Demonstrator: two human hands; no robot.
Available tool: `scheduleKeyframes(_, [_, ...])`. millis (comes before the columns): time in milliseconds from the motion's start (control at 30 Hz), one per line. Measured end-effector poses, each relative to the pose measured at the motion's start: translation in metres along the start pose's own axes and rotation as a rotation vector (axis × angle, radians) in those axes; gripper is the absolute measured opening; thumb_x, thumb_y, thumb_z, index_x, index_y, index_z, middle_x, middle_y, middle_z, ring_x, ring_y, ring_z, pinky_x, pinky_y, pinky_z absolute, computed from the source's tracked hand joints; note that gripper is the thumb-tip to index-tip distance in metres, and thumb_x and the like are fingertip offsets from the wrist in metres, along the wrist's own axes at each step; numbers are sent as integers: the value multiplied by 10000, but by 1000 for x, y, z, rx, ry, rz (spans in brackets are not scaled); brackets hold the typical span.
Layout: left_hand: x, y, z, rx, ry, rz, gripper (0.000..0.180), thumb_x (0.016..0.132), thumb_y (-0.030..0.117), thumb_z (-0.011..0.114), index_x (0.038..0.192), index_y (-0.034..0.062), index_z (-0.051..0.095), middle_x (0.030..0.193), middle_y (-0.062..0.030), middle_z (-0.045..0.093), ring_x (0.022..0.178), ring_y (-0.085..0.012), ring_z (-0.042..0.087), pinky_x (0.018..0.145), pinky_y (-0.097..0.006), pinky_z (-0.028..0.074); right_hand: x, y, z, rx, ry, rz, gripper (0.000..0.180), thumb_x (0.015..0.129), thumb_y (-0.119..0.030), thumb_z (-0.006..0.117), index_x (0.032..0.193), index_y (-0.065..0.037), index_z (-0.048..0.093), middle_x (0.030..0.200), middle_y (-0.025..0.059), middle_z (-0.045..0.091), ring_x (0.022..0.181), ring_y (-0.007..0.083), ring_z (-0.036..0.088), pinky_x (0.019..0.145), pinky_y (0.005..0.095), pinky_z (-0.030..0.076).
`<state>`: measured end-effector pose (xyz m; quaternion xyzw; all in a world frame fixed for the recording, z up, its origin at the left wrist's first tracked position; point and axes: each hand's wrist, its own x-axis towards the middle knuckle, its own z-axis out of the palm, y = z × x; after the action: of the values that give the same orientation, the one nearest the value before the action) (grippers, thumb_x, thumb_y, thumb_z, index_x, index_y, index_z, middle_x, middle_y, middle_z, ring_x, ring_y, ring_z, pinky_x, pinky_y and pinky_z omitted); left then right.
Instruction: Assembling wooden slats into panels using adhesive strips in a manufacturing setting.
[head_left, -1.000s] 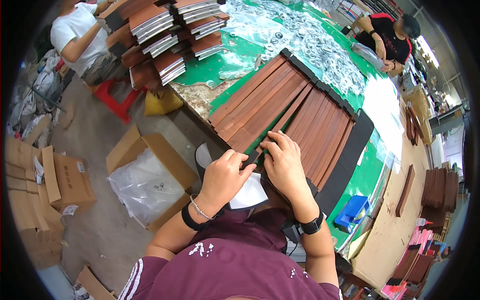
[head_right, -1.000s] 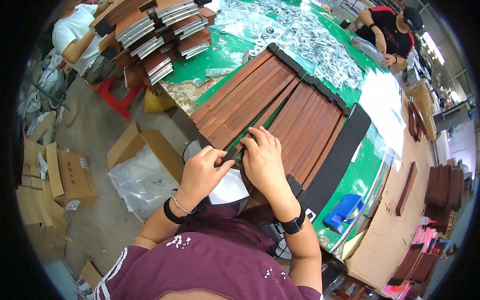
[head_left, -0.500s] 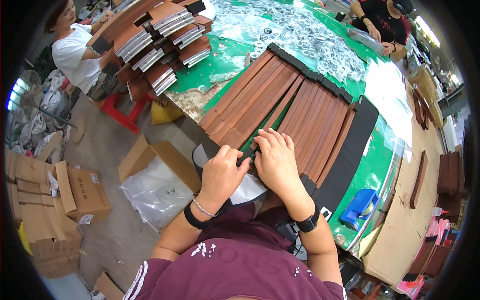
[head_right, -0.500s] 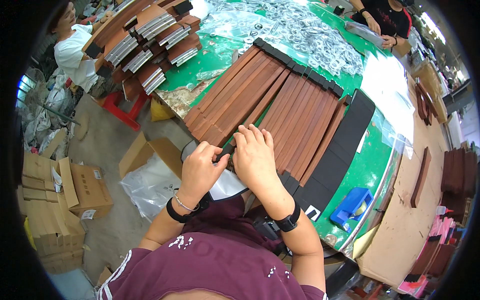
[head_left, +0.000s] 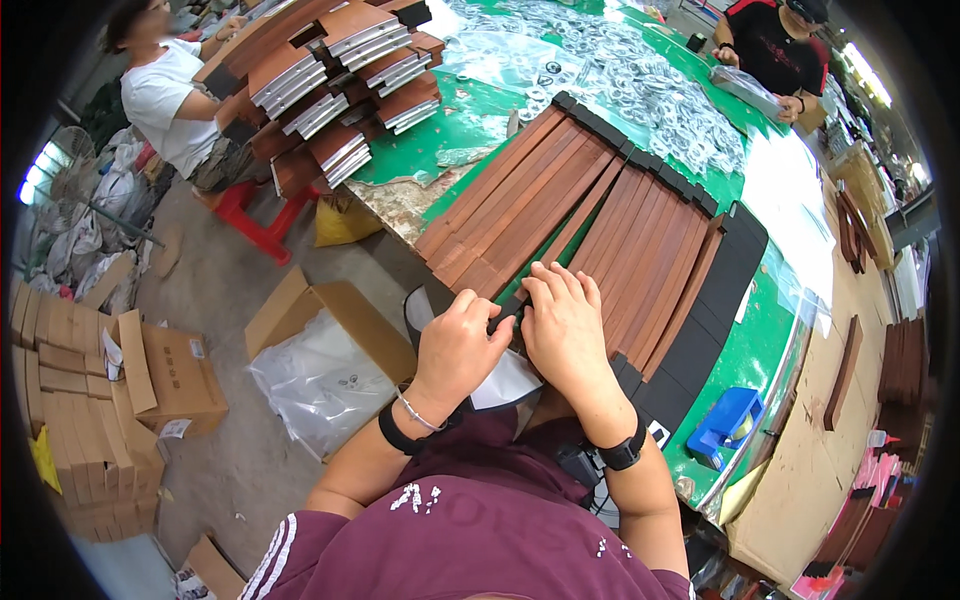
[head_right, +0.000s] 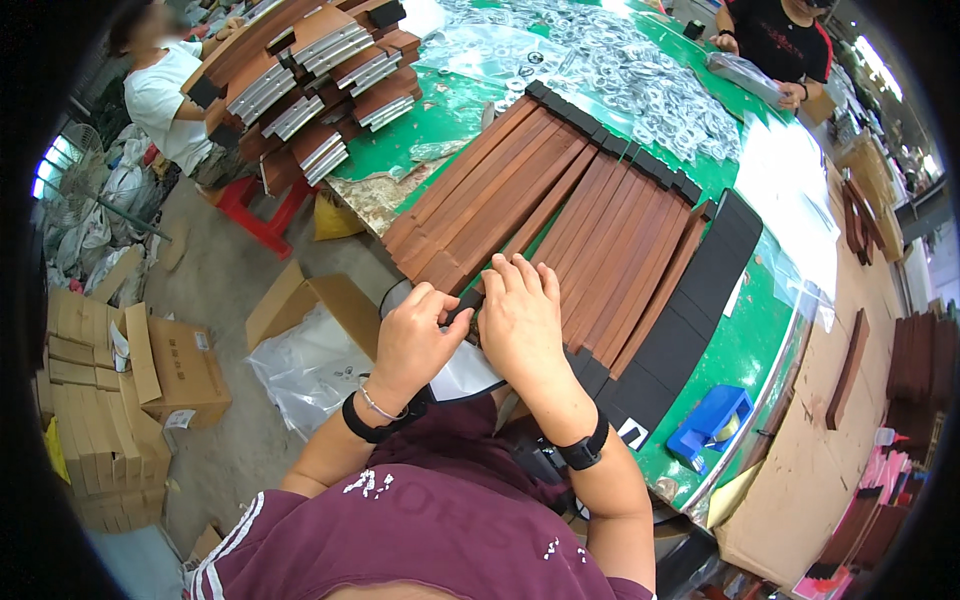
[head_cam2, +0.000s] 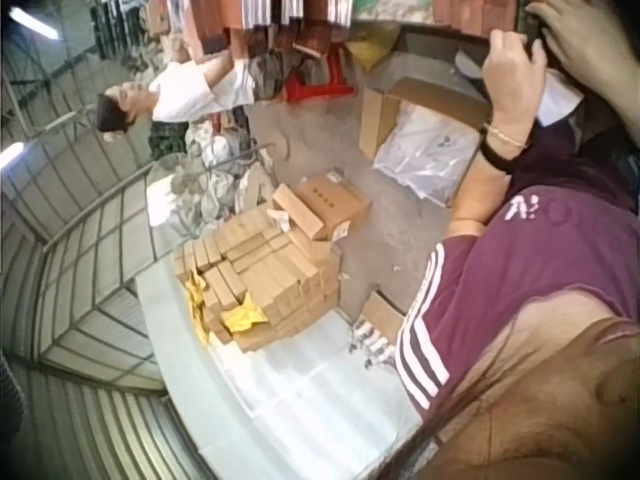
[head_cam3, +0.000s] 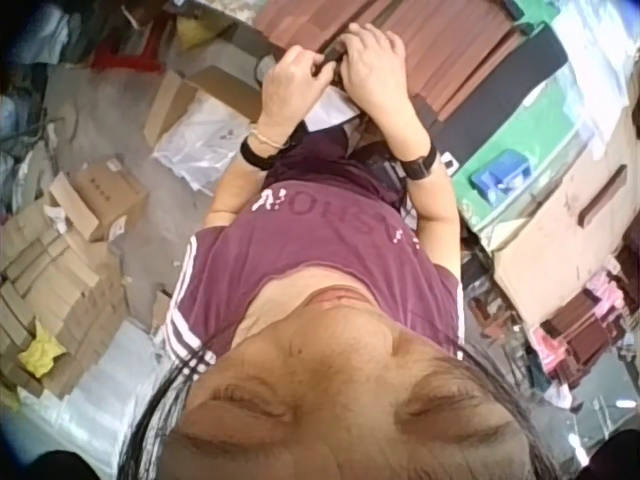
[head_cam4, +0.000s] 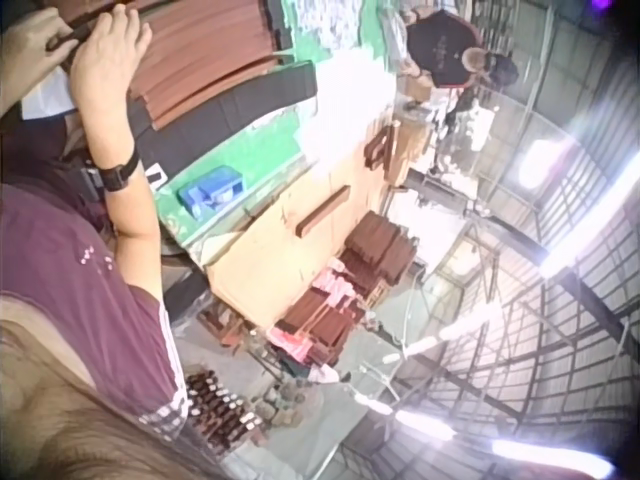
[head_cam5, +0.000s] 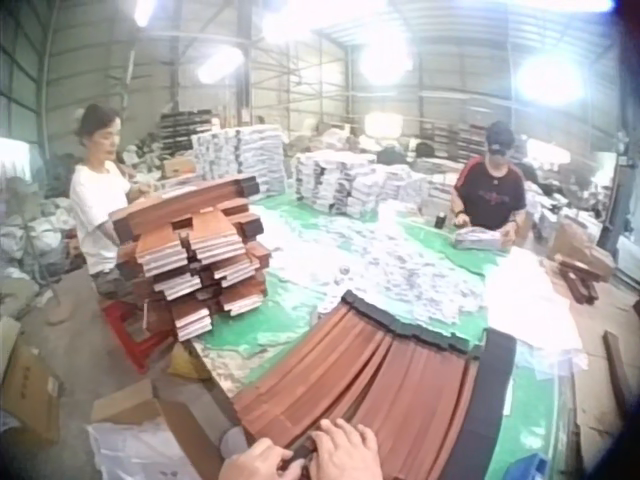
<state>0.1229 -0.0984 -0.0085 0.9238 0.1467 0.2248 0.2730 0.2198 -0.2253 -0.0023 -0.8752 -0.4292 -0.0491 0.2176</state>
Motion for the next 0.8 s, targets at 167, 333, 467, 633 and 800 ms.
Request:
scheduleKeyframes(167, [-1, 1, 2, 0, 22, 48, 171, 796, 144, 790, 851, 33, 672, 835, -75, 626, 632, -255, 647, 566, -365, 528, -2, 1, 2, -12, 3, 4, 419, 813, -129, 647, 1212, -3, 622, 1358, 150, 591, 1335, 322, 500, 1150, 505, 310])
scheduleKeyframes(333, [-2, 2, 1, 28, 20, 86, 179, 790, 138, 789, 865, 34, 664, 847, -89, 618, 637, -279, 644, 572, -369, 529, -2, 0, 1, 0, -9, 2, 423, 817, -125, 646, 1220, -1, 617, 1358, 157, 585, 1334, 328, 498, 1150, 510, 309])
scheduleKeyframes(467, [-3, 2, 2, 46, 2, 77, 187, 787, 127, 787, 885, 33, 659, 867, -94, 611, 668, -286, 650, 582, -375, 529, -2, -1, -3, 64, -32, -12, 441, 836, -131, 641, 1274, -83, 631, 1390, 187, 562, 1343, 356, 490, 1142, 531, 317])
scheduleKeyframes(633, [-7, 4, 1, 101, -23, 57, 258, 786, 154, 804, 959, 42, 647, 915, -89, 609, 714, -287, 658, 598, -373, 537, -10, -1, -5, -51, -64, -92, 445, 853, -164, 651, 1295, -216, 660, 1435, 220, 531, 1352, 374, 489, 1124, 550, 338])
scheduleKeyframes(800, [-22, 0, -4, -12, 7, 28, 316, 793, 190, 818, 1004, 47, 631, 950, -88, 613, 731, -271, 668, 612, -364, 548, -9, 0, -5, -53, -72, -81, 424, 873, -181, 642, 1292, -242, 669, 1433, 214, 542, 1349, 364, 499, 1117, 545, 350])
